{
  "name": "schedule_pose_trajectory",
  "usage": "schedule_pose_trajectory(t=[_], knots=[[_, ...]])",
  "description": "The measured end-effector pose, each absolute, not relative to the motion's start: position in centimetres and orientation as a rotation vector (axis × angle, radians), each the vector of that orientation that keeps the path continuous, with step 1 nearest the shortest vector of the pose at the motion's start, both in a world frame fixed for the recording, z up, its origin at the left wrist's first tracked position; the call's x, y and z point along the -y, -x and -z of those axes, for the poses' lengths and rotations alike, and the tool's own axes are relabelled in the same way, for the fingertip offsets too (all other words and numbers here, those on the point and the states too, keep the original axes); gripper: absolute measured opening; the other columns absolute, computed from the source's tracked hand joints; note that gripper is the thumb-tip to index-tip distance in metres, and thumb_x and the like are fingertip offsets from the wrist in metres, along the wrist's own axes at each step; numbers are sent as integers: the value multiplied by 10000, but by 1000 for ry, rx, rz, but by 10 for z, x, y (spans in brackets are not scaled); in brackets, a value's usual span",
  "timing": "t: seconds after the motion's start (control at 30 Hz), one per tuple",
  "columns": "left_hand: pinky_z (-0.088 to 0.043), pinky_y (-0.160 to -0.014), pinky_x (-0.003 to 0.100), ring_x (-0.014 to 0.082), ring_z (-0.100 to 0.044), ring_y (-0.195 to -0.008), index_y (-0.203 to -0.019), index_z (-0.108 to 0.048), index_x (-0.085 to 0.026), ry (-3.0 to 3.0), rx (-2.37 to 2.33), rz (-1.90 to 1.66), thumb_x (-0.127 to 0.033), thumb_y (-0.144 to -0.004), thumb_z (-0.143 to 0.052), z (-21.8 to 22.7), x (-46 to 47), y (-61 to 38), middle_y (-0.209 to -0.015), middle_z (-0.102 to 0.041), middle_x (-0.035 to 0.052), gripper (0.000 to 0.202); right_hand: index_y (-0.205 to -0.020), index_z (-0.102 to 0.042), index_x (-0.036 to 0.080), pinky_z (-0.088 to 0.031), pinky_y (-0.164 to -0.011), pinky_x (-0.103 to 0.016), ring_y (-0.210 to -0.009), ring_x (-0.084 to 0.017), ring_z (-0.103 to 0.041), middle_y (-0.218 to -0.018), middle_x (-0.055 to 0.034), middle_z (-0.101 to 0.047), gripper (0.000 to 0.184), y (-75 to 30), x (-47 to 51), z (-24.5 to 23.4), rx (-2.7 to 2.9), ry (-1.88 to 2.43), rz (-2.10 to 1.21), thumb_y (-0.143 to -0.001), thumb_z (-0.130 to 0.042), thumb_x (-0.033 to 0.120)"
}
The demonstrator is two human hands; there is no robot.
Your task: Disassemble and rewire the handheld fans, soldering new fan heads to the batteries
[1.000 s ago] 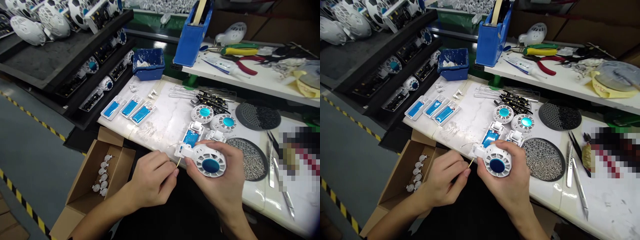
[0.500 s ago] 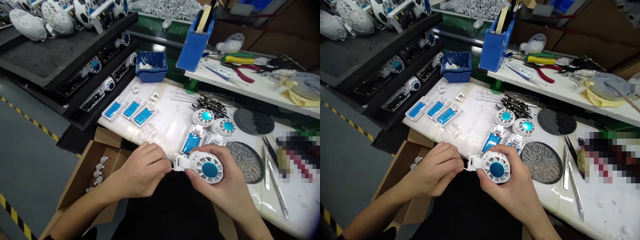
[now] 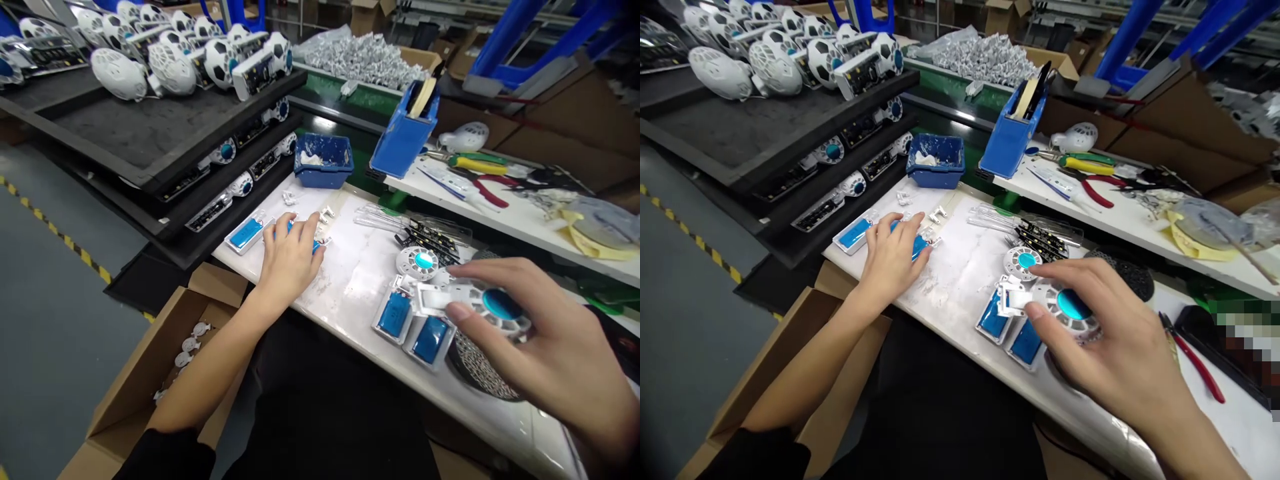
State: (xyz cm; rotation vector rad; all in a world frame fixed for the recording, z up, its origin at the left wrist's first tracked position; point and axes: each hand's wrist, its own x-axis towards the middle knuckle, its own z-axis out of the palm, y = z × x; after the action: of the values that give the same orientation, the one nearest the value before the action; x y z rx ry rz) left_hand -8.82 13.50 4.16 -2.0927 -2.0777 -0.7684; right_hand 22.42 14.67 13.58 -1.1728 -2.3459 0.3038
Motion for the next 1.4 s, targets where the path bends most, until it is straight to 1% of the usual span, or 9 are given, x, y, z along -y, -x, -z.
schedule_pose_trajectory(t=[0.17,0.43,0.53,0.63,0.8,1.03,1.23,1.33,1.4], knots=[[-329,-1161,583,407,-529,-1407,-1521,-537,-94,2165,2003,836,-302,-1032,-690,-35,-138,96,-1292,-774,166,553,-1245,-680,345,-542,-936,-537,-1144,-349,-689,-1293,-59,-678,212,-214,-172,-137,2468,992,-361,-1101,-534,396],[-381,-1097,494,300,-642,-1260,-1469,-585,-197,2577,1935,947,-245,-1018,-635,-41,-97,92,-1302,-767,96,457,-1237,-670,270,-506,-932,-431,-1131,-260,-674,-1257,-56,-671,230,-188,-191,-129,2541,878,-423,-1135,-514,405],[-398,-1052,461,269,-656,-1230,-1344,-693,-251,2592,1981,1068,-174,-979,-628,-40,-87,86,-1325,-746,64,379,-1263,-654,262,-497,-918,-414,-1110,-239,-668,-1246,-57,-655,271,-181,-194,-124,2597,856,-483,-1164,-440,397],[-397,-1040,453,251,-673,-1201,-1126,-771,-269,2449,2037,1219,-240,-1012,-679,-35,-86,80,-1281,-753,39,149,-1303,-630,261,-491,-954,-421,-1133,-239,-660,-1265,-60,-643,313,-175,-198,-114,2619,847,-544,-1182,-384,412],[-427,-1015,434,237,-681,-1154,-934,-726,-236,2341,2055,1294,-182,-976,-723,-25,-91,74,-1180,-772,18,68,-1400,-593,267,-494,-1012,-457,-1212,-282,-643,-1334,-80,-633,406,-166,-203,-103,2643,855,-633,-1172,-397,540],[-501,-1019,439,246,-637,-1148,-1039,-620,-223,2347,2093,1361,-162,-1066,-576,-25,-89,78,-1192,-721,83,79,-1443,-646,290,-560,-1016,-488,-1113,-283,-673,-1302,-114,-622,428,-155,-209,-100,2751,777,-633,-1152,-476,552],[-515,-1026,455,265,-588,-1148,-1077,-554,-213,2323,2122,1337,-123,-1093,-480,-24,-87,79,-1198,-653,121,118,-1489,-618,357,-588,-867,-439,-1166,-293,-675,-1360,-91,-613,428,-144,-207,-89,2819,760,-517,-1150,-488,583],[-507,-1011,456,270,-579,-1127,-1069,-542,-208,2312,2156,1282,-119,-1091,-473,-23,-87,77,-1183,-644,120,114,-1441,-642,344,-572,-772,-388,-1195,-283,-670,-1357,-68,-638,375,-139,-207,-82,2801,747,-442,-1148,-524,546],[-501,-1009,459,272,-576,-1118,-1071,-538,-206,2297,2180,1261,-120,-1088,-472,-23,-87,76,-1176,-643,118,109,-1355,-678,325,-577,-794,-388,-1213,-279,-657,-1341,-54,-651,320,-136,-207,-78,2797,734,-425,-1137,-563,529]])
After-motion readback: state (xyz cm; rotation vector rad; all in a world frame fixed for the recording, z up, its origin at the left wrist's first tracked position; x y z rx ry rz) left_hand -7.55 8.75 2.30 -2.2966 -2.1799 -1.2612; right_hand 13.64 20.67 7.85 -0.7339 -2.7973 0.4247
